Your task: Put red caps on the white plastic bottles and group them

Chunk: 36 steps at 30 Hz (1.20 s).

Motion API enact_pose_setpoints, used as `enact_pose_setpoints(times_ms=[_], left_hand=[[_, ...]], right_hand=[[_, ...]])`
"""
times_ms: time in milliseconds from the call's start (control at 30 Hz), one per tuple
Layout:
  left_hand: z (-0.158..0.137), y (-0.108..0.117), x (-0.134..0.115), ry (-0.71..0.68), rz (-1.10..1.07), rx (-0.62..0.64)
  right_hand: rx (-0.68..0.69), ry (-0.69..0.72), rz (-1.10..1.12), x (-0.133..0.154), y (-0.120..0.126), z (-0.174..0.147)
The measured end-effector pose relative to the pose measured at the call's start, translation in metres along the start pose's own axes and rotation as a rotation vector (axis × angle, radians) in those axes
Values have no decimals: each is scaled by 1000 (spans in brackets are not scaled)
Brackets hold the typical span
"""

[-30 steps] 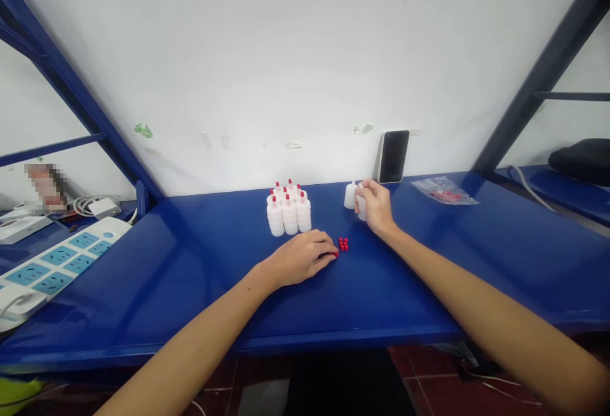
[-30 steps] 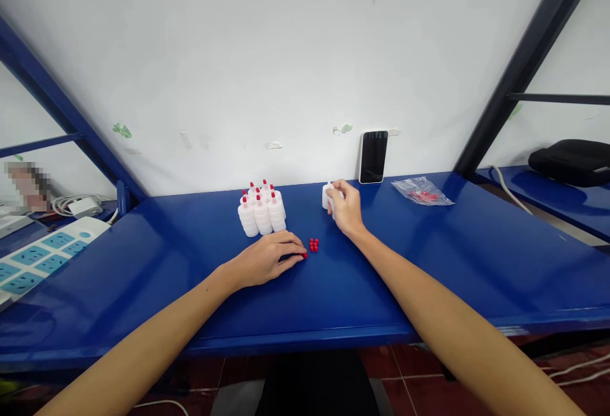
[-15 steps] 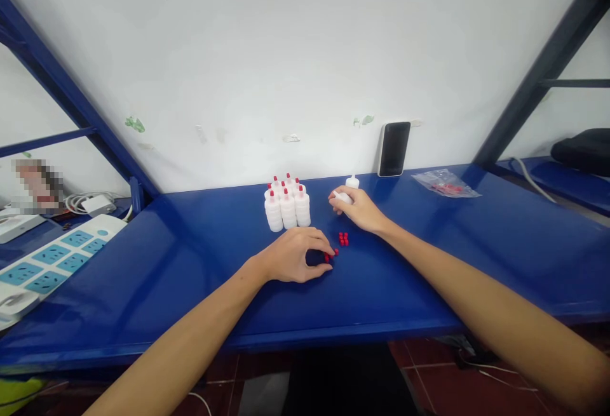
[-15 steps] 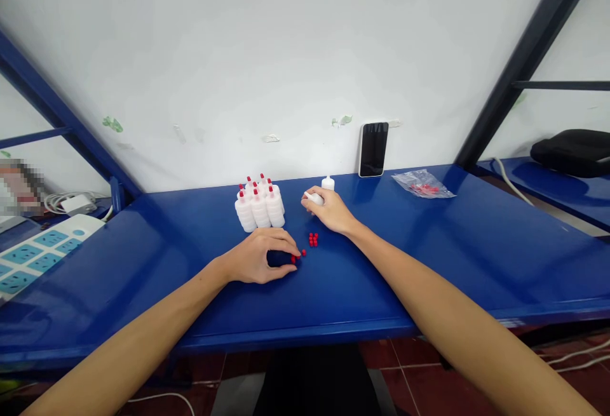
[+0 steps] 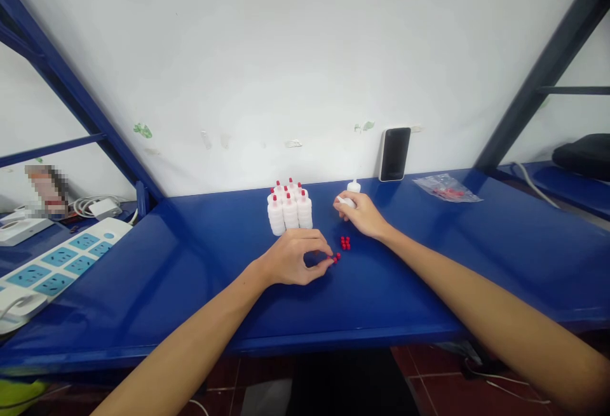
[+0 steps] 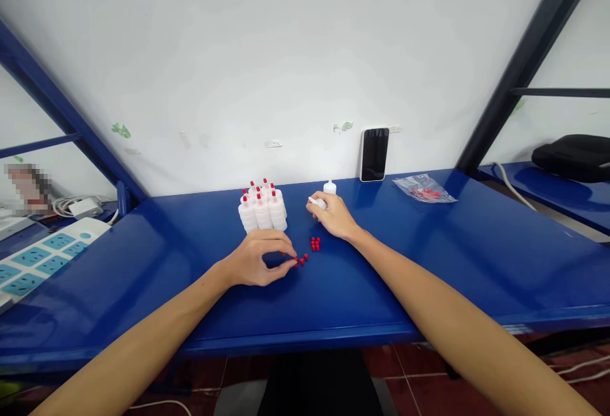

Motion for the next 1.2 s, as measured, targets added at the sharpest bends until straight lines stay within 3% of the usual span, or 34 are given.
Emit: enact_pose_setpoints(times_ms=[67, 167, 367, 467, 667, 1200], left_hand=[[-1, 2, -3, -32, 82, -35], [1, -5, -3, -14, 236, 22], [11, -26, 11, 250, 524, 223], [12, -35, 17, 315, 610, 317], [14, -45, 20, 265, 660, 419], [15, -49, 14, 180, 627, 456]], right_hand=[[3, 0, -2, 1, 0, 0], [8, 4, -5, 1, -1, 0], [9, 5, -18, -1, -2, 1], [11, 7, -24, -1, -2, 2], [13, 15, -39, -1, -3, 3], [36, 38, -98, 3, -7, 2]])
Point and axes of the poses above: each hand's wrist, its own z-axis towards the middle knuckle, its own y-axis out of the back of the hand, x = y × z, the point moved 8 cm from there along z, towards the middle knuckle, and after that the axes turned 5 degrees about y, right-handed, at the moved point
